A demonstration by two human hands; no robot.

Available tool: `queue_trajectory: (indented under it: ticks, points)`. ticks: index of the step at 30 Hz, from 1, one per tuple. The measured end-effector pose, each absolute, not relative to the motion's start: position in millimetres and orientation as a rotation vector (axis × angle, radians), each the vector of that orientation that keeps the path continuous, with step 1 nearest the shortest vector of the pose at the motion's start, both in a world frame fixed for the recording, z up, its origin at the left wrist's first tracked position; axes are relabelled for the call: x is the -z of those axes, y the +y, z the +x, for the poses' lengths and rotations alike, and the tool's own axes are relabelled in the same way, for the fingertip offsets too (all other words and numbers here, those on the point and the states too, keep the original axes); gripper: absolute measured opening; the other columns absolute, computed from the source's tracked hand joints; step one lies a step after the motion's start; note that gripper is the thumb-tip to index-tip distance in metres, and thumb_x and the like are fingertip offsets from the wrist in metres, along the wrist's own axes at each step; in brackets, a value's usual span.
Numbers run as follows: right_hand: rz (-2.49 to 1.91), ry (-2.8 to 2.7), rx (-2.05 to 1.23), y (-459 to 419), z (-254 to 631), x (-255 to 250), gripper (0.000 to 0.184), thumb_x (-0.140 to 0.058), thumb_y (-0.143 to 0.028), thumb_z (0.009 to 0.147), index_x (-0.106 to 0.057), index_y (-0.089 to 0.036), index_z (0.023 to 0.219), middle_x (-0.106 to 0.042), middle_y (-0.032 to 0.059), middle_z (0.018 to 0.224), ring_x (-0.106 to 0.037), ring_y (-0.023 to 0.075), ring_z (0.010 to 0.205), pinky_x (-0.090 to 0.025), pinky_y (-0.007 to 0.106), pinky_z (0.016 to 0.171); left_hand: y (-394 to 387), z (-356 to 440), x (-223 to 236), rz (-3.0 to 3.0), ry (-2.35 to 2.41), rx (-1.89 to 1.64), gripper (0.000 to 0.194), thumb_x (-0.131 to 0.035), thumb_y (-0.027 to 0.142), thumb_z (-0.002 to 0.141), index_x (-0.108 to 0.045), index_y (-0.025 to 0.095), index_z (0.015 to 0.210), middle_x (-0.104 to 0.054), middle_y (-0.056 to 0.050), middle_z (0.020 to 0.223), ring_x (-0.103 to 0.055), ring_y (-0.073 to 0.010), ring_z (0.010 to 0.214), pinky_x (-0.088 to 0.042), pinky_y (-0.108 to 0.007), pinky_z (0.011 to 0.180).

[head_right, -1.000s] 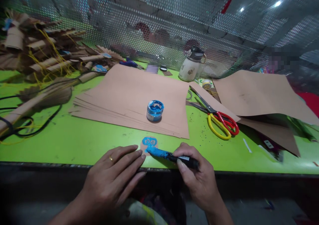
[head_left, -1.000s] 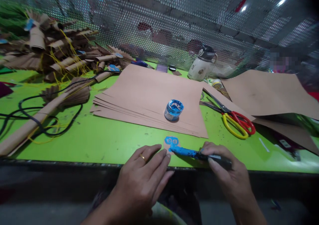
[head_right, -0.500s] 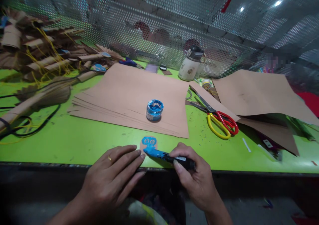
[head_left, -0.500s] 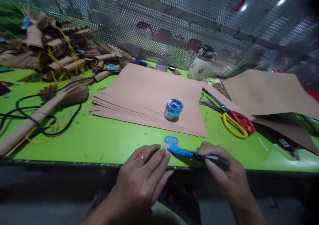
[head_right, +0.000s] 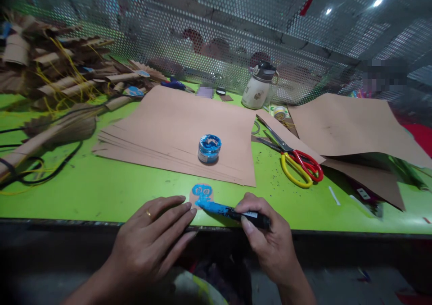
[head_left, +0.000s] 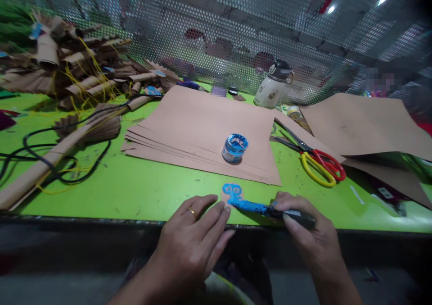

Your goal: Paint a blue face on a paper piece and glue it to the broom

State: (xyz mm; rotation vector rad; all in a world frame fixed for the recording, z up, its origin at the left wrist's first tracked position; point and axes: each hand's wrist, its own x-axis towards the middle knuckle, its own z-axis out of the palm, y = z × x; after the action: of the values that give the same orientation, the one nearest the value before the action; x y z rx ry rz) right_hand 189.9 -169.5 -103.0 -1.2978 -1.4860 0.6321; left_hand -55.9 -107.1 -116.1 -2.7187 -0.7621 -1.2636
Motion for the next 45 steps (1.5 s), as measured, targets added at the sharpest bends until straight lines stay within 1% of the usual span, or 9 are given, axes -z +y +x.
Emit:
queue_trajectory:
  ticks: [7,13,16,20,25,32,36,42,45]
  points:
    - [-1.281,-1.461,-0.599,-169.5,190.8,102.2,0.014,-0.06,-0.018,0.091,-0.069,-0.027,0.097,-0.065,0.0041,0.088,-0.063,0.0211,0.09,-0.054,0.031,0.076,-106.8,-55.5,116.5,-2.729,-0.765,1.28,0.024,-0.067,0.015,0.086,-0.07,0.008,0.108,-0.075,-0.01,0.1,-0.066,-0.0276,0.099,-0.057,-0.044,0.082]
    - [-1.261,-1.57,-0.649,-166.5,188.8,98.7,0.017,-0.058,-0.018,0.093,-0.067,-0.03,0.103,-0.064,0.0036,0.093,-0.062,0.0194,0.093,-0.054,0.029,0.078,-107.9,-56.2,118.8,-2.739,-0.759,1.28,0.024,-0.067,0.017,0.086,-0.07,0.008,0.108,-0.075,-0.01,0.102,-0.065,-0.0293,0.101,-0.056,-0.045,0.082]
    - [-1.275,-1.592,-0.661,-166.2,188.2,98.4,0.017,-0.058,-0.018,0.093,-0.066,-0.029,0.104,-0.064,0.0041,0.094,-0.062,0.0193,0.092,-0.053,0.028,0.077,-107.4,-55.9,117.9,-2.74,-0.751,1.281,0.024,-0.067,0.015,0.086,-0.07,0.007,0.108,-0.075,-0.01,0.102,-0.064,-0.0294,0.1,-0.056,-0.046,0.082]
    - [-1.262,-1.565,-0.661,-166.4,187.6,99.4,0.016,-0.057,-0.017,0.094,-0.066,-0.029,0.102,-0.063,0.0037,0.091,-0.061,0.0189,0.089,-0.053,0.027,0.073,-106.9,-55.2,117.6,-2.744,-0.754,1.284,0.026,-0.068,0.015,0.085,-0.07,0.007,0.109,-0.075,-0.01,0.102,-0.064,-0.0294,0.101,-0.056,-0.045,0.083]
    - [-1.249,-1.533,-0.65,-168.6,191.4,101.8,0.018,-0.056,-0.016,0.094,-0.066,-0.029,0.102,-0.062,0.0026,0.09,-0.06,0.0179,0.09,-0.052,0.027,0.076,-107.4,-55.1,118.7,-2.749,-0.757,1.282,0.026,-0.068,0.015,0.085,-0.07,0.007,0.11,-0.074,-0.01,0.103,-0.064,-0.0297,0.102,-0.056,-0.046,0.083]
    - [-1.228,-1.468,-0.659,-171.1,194.5,104.1,0.018,-0.056,-0.015,0.093,-0.067,-0.028,0.101,-0.061,0.0023,0.088,-0.059,0.0175,0.09,-0.052,0.026,0.075,-108.5,-56.2,118.4,-2.749,-0.751,1.288,0.024,-0.068,0.015,0.086,-0.07,0.007,0.108,-0.074,-0.01,0.102,-0.063,-0.0296,0.101,-0.056,-0.046,0.082]
    - [-1.217,-1.412,-0.658,-168.8,192.4,103.4,0.017,-0.059,-0.016,0.093,-0.068,-0.029,0.1,-0.062,0.0013,0.088,-0.059,0.016,0.09,-0.052,0.024,0.078,-108.0,-55.3,118.5,-2.747,-0.752,1.287,0.025,-0.068,0.015,0.085,-0.07,0.006,0.109,-0.074,-0.01,0.104,-0.063,-0.0298,0.102,-0.056,-0.047,0.082]
    - [-1.241,-1.354,-0.64,-168.4,193.2,105.3,0.015,-0.06,-0.017,0.093,-0.069,-0.028,0.097,-0.062,0.0019,0.089,-0.059,0.0159,0.092,-0.053,0.023,0.077,-107.6,-56.6,120.1,-2.753,-0.756,1.268,0.026,-0.068,0.016,0.086,-0.07,0.007,0.109,-0.074,-0.011,0.104,-0.063,-0.0303,0.103,-0.055,-0.047,0.083]
    - [-1.238,-1.352,-0.629,-169.3,192.3,106.1,0.015,-0.059,-0.017,0.093,-0.068,-0.028,0.097,-0.062,0.0019,0.086,-0.059,0.016,0.088,-0.053,0.023,0.074,-108.0,-57.2,120.3,-2.753,-0.749,1.271,0.024,-0.068,0.016,0.086,-0.07,0.007,0.108,-0.074,-0.011,0.105,-0.063,-0.0298,0.103,-0.055,-0.046,0.083]
